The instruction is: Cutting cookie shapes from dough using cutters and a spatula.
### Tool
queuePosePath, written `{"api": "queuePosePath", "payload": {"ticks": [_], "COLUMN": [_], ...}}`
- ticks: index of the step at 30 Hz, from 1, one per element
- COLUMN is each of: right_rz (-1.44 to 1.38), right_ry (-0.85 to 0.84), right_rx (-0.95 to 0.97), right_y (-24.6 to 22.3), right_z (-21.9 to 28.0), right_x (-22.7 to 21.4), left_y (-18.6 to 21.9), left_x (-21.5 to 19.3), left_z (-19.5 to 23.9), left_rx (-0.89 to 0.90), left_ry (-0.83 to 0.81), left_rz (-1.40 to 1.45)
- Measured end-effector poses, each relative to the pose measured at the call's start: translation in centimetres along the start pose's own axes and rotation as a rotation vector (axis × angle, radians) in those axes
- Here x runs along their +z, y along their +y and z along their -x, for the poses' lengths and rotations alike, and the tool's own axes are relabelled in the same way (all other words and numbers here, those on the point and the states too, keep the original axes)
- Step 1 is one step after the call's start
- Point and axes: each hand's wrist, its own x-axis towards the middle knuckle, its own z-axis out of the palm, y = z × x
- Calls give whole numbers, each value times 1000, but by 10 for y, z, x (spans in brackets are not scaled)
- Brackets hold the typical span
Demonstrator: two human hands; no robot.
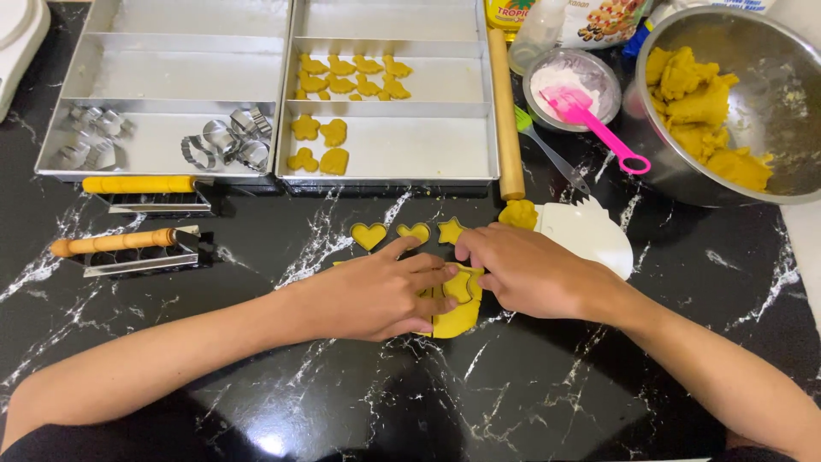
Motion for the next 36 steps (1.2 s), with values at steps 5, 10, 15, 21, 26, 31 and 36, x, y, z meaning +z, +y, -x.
{"api": "queuePosePath", "payload": {"ticks": [5, 10, 15, 21, 26, 31, 36], "right_rz": [94, 117, 69, -71, -170, -229, -306], "right_ry": [-9, 3, -19, -70, -92, -68, -16], "right_rx": [16, 53, 81, 26, 64, 121, 15], "right_y": [8, 14, 12, 23, 23, 25, 30], "right_z": [-2, -4, -4, -8, -8, -12, -14], "right_x": [9, 11, 3, -6, -9, -12, -16], "left_y": [2, 6, 5, 4, 5, 7, 10], "left_x": [7, -2, -7, 1, 0, -1, -19], "left_z": [3, 1, 0, 0, 1, 1, -4], "left_rx": [0, -13, -4, -21, -19, -16, -166], "left_ry": [62, 53, 55, 44, 43, 51, -49], "left_rz": [-26, -71, -43, -14, -53, -124, -146]}}
